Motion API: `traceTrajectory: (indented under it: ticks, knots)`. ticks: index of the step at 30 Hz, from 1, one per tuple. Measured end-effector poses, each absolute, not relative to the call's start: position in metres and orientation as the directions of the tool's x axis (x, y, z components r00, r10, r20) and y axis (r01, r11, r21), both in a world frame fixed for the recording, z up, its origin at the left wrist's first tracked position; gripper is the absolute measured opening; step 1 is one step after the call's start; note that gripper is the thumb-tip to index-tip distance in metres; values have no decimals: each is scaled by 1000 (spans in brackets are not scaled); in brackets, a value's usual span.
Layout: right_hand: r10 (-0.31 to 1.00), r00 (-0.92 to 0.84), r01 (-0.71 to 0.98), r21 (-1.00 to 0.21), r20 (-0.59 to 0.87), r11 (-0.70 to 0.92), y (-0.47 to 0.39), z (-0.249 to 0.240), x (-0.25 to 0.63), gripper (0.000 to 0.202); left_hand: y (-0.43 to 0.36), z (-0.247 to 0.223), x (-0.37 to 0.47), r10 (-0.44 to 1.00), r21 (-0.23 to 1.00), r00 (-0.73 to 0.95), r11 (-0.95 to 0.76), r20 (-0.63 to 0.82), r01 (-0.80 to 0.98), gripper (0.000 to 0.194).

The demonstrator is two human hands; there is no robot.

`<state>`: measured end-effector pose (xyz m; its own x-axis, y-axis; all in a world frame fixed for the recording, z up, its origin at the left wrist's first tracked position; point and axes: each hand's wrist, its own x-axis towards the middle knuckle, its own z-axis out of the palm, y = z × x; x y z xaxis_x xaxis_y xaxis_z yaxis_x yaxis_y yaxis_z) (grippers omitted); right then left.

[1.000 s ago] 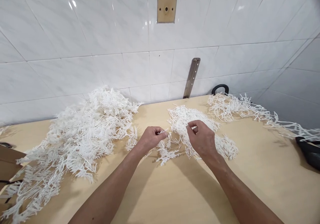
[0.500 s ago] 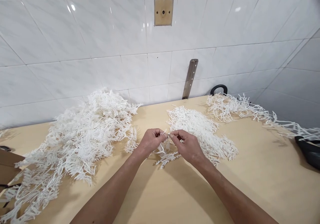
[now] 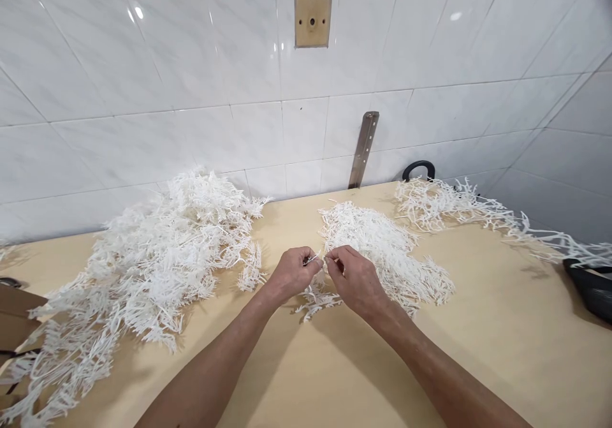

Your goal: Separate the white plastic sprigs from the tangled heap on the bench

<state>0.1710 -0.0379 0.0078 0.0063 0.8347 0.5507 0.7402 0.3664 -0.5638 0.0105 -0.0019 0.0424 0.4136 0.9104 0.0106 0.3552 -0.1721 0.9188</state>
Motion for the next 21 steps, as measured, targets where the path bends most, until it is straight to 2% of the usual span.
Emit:
traceTrajectory:
  ticks: [3, 6, 9, 13, 16, 18, 21]
  knots:
    - [801, -21, 803, -467, 599, 370, -36, 4, 168, 19, -1, 41, 11, 919, 910, 395, -174, 12, 377, 26]
    - [807, -5, 840, -436, 591, 324, -32, 3, 171, 20, -2, 41, 11, 921, 913, 389, -156, -3, 378, 22]
    - [804, 93, 878, -429, 588, 213, -27, 5, 187, 22, -4, 44, 10, 917, 928, 399, -136, -15, 348, 22]
    - [772, 259, 857, -506, 580, 93, -23, 10, 216, 16, -3, 46, 8, 941, 965, 336, -61, -29, 253, 27]
    - [761, 312, 811, -577, 569, 99, -24, 15, 222, 13, -1, 47, 8, 943, 980, 324, 10, -75, 199, 28]
    - [792, 285, 764, -627, 540, 153, -27, 18, 215, 18, 0, 47, 7, 943, 983, 320, 30, -89, 183, 28]
    - [893, 160, 650, -726, 419, 224, -35, 22, 194, 27, -1, 47, 8, 948, 982, 305, 41, -97, 183, 25]
